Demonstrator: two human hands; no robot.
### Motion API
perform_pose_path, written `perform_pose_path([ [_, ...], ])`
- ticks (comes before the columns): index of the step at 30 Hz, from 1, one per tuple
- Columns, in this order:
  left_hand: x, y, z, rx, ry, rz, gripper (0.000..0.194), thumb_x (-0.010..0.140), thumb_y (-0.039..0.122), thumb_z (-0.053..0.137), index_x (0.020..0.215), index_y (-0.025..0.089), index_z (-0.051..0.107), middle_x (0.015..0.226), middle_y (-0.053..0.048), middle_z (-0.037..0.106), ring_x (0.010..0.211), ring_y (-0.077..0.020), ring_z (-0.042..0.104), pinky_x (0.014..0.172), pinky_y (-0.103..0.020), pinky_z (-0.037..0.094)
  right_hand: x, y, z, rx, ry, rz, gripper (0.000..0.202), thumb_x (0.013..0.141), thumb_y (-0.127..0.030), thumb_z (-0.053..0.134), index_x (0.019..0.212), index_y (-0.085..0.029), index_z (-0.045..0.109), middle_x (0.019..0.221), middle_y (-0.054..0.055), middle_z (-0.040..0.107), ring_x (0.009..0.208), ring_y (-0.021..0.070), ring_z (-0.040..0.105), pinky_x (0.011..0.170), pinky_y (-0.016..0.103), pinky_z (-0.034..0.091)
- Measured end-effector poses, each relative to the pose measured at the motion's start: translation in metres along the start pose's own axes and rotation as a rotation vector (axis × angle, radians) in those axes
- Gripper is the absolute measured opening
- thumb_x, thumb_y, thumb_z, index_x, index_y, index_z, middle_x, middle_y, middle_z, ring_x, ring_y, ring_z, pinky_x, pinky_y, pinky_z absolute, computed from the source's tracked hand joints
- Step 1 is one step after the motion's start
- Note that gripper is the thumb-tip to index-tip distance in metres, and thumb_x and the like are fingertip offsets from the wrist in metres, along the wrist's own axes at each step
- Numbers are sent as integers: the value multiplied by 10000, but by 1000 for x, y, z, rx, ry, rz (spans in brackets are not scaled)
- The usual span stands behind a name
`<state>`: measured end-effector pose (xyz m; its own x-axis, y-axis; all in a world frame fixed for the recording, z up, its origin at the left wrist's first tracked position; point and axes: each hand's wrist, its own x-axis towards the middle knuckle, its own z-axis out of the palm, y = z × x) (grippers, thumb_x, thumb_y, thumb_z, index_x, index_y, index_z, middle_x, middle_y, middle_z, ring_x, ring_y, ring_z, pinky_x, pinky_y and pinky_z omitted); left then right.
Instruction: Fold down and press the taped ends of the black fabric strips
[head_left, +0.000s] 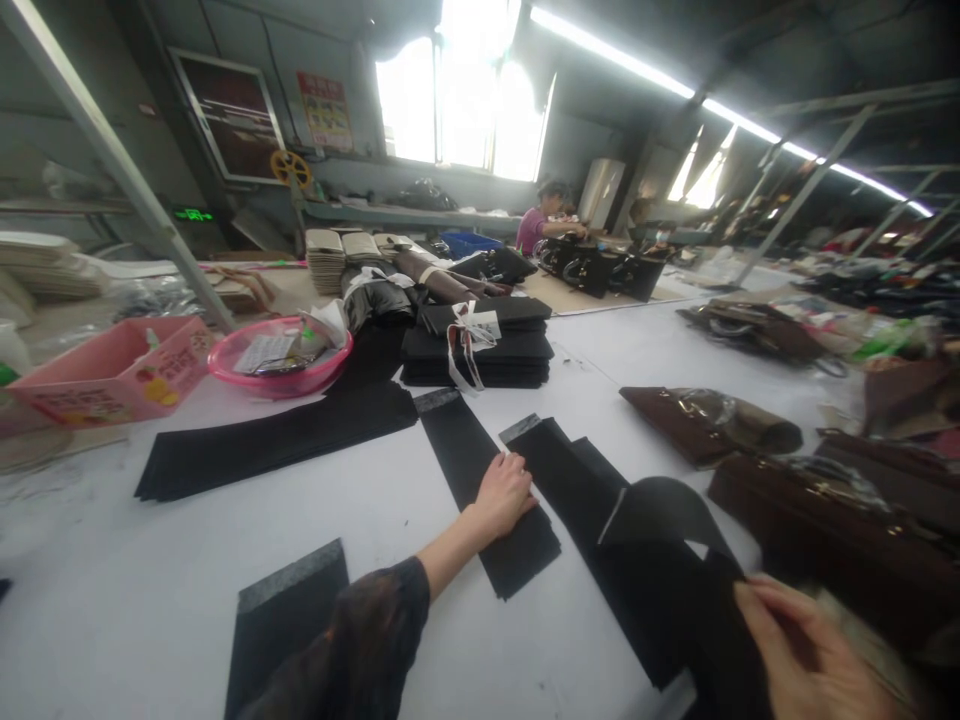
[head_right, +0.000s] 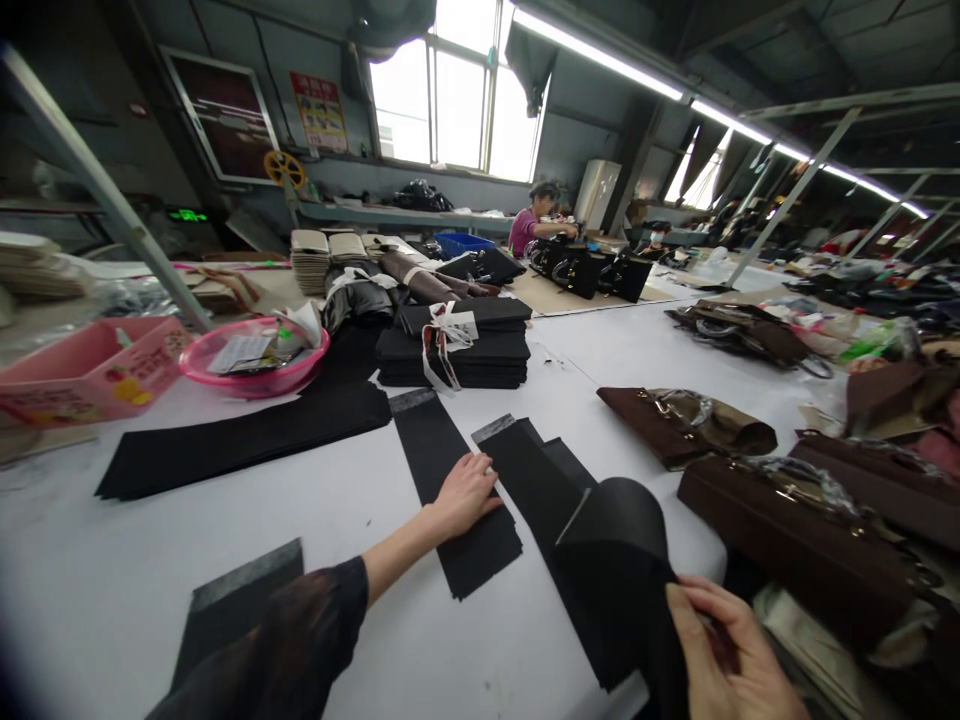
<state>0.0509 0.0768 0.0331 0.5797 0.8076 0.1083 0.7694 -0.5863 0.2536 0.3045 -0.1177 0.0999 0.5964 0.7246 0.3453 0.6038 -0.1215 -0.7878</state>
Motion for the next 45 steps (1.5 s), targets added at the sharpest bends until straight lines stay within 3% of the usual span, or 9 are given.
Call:
perform_pose_path([
  [5,-86,-2,-43,-256,-287,172,286,851,491,595,868,234,720,851,-18,679,746,-156,649,676,-232,499,-27,-54,27,89,-84,-8,299,782,-518,624,848,-227,622,1037,78,664,880,251,641,742,338,524],
  [11,-173,13,-84,-1291,-573,12,696,779,618,620,1319,192,518,1167,-118,656,1030,-238,635,862,-311,511,-72,-104,53,65,-188,-376,128,874,-364,572,845,-242,599,1007,69,634,917,225,610,809,351,492],
  [16,-221,22,-97,-1406,-799,70,790,697,710,604,1237,133,610,1058,-148,691,987,-296,653,867,-373,518,-81,-127,64,7,-134,-658,49,875,-253,598,847,-214,599,946,53,633,747,159,585,683,293,479],
  [21,-243,39,-90,-1803,-399,-43,985,603,605,771,1422,216,386,1335,-168,526,1202,-346,520,1012,-472,418,-97,-139,69,62,-300,-822,30,854,-160,612,867,-187,611,976,63,624,866,160,604,773,270,487],
  [26,-241,42,-93,-2182,353,-530,495,852,459,624,1222,133,580,1212,-154,620,1149,-299,566,1023,-430,418,-150,-154,74,167,-628,-956,143,827,-57,572,813,-193,614,890,51,630,795,155,609,713,265,498],
  [30,-252,33,-100,-2180,496,-764,375,796,213,707,1144,129,595,1073,-130,689,1012,-277,647,944,-414,484,-159,-152,74,213,-753,-984,87,820,-133,616,838,-216,639,932,48,636,839,168,626,717,255,525],
  [34,-272,27,-107,-2117,505,-757,369,780,198,727,1125,149,607,1063,-109,701,971,-257,668,893,-363,518,-135,-137,79,225,-538,-560,475,775,-326,706,1219,-234,563,1266,106,547,1107,264,572,916,375,507],
  [40,-292,10,-132,-2019,659,-723,365,797,222,719,1140,131,633,1111,-113,692,1016,-256,657,919,-352,522,-134,-142,83,310,-1592,147,282,822,-422,649,949,-172,678,883,59,693,817,231,653,755,308,544],
  [45,-307,-17,-148,-1903,866,-699,436,792,211,722,1213,188,610,1132,-81,689,984,-234,672,873,-318,551,-167,-162,90,475,-1784,400,319,870,-447,586,983,-162,674,880,37,684,798,196,628,680,247,496],
])
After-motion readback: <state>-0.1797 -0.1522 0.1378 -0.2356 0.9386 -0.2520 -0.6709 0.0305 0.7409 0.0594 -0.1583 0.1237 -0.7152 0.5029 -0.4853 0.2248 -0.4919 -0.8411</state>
